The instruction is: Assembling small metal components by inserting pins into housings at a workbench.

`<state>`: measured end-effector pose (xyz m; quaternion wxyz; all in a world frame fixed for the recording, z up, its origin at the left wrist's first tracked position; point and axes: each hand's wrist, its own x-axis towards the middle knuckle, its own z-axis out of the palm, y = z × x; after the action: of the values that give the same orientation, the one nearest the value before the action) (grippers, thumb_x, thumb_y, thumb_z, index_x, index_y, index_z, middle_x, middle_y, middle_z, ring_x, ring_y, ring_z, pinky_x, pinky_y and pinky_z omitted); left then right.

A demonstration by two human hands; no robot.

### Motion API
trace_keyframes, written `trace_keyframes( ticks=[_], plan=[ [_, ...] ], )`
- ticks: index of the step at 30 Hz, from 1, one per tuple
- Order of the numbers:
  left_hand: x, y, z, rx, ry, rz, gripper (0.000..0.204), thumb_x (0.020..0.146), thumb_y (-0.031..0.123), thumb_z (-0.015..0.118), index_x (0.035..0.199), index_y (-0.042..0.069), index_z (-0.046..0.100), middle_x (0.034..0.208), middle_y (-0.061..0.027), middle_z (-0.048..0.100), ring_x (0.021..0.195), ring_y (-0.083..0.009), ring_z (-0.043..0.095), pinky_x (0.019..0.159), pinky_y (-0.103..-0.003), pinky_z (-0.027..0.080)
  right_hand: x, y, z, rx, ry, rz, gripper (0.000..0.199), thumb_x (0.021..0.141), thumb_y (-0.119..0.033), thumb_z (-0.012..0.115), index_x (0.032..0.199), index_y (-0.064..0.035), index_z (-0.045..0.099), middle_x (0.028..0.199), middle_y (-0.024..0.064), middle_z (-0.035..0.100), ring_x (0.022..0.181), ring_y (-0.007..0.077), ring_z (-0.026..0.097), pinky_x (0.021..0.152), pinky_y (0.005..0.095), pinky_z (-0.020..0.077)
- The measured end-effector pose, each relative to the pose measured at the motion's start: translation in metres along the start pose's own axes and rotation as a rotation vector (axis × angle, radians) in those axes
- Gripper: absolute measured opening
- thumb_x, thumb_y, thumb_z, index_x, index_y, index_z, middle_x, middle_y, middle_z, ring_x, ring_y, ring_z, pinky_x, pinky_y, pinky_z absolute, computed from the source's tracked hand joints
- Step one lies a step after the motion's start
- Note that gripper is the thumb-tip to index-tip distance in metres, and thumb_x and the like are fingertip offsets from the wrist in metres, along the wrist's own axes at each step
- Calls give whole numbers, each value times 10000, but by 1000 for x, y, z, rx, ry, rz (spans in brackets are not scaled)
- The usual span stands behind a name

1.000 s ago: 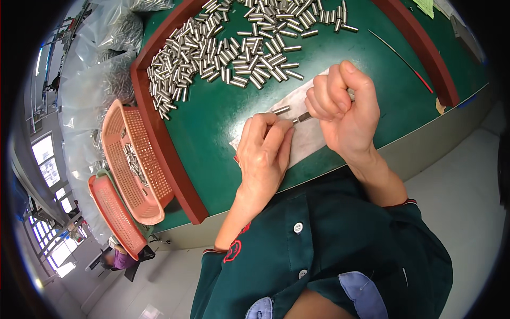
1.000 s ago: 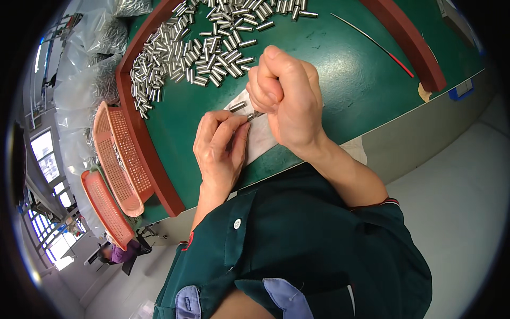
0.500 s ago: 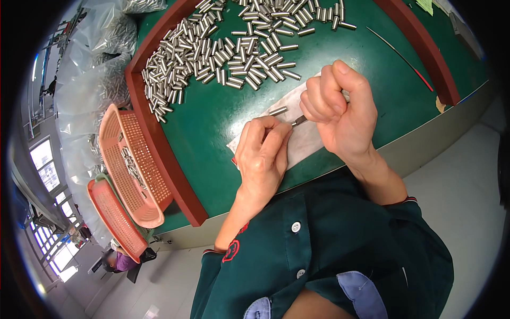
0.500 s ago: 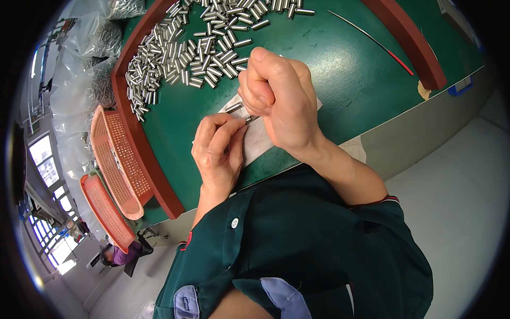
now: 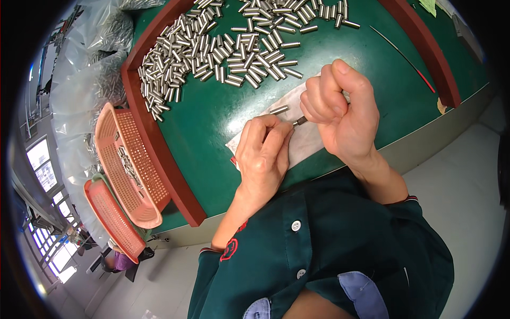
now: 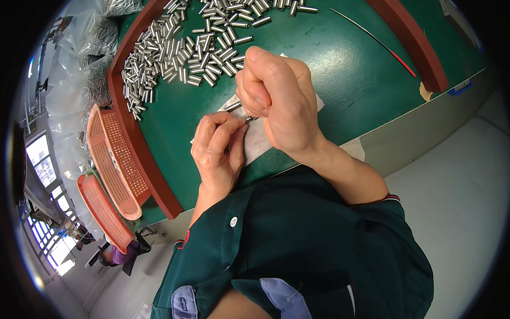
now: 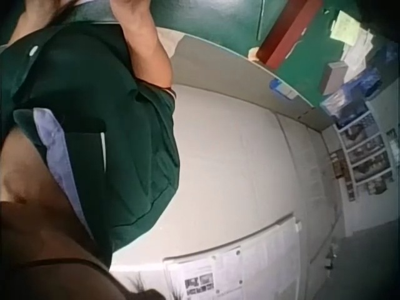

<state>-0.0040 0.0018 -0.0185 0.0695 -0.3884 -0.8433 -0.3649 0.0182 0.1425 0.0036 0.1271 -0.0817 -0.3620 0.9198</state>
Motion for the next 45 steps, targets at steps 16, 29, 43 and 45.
trace_keyframes(
  ticks=[16,29,43,45],
  plan=[
    [1,-1,0,-52,24,-60,194,564,-68,624,736,17,601,699,-72,494,611,-221,505,508,-304,415,-10,14,17,-274,39,-146,412,873,-203,337,480,-102,260,441,-23,236,411,89,212,439,264,197],
    [0,16,-27,-756,-4,-569,167,799,-24,507,961,-24,547,906,-73,507,718,-141,476,649,-243,411,-5,8,7,-174,62,-154,415,904,-224,292,506,-109,267,431,-22,245,408,63,154,391,244,141],
    [21,5,-15,75,-108,-248,139,672,58,665,780,18,586,609,-100,499,509,-226,484,471,-319,388,-5,5,8,-78,54,-106,398,890,-201,324,509,-95,284,447,-23,275,420,56,199,396,227,178],
    [20,1,-11,89,-117,-178,112,674,47,660,747,20,579,616,-101,509,511,-237,502,468,-326,394,-5,5,7,-115,79,-118,405,899,-223,296,509,-116,268,428,-21,246,406,68,155,393,239,153]
  ],
)
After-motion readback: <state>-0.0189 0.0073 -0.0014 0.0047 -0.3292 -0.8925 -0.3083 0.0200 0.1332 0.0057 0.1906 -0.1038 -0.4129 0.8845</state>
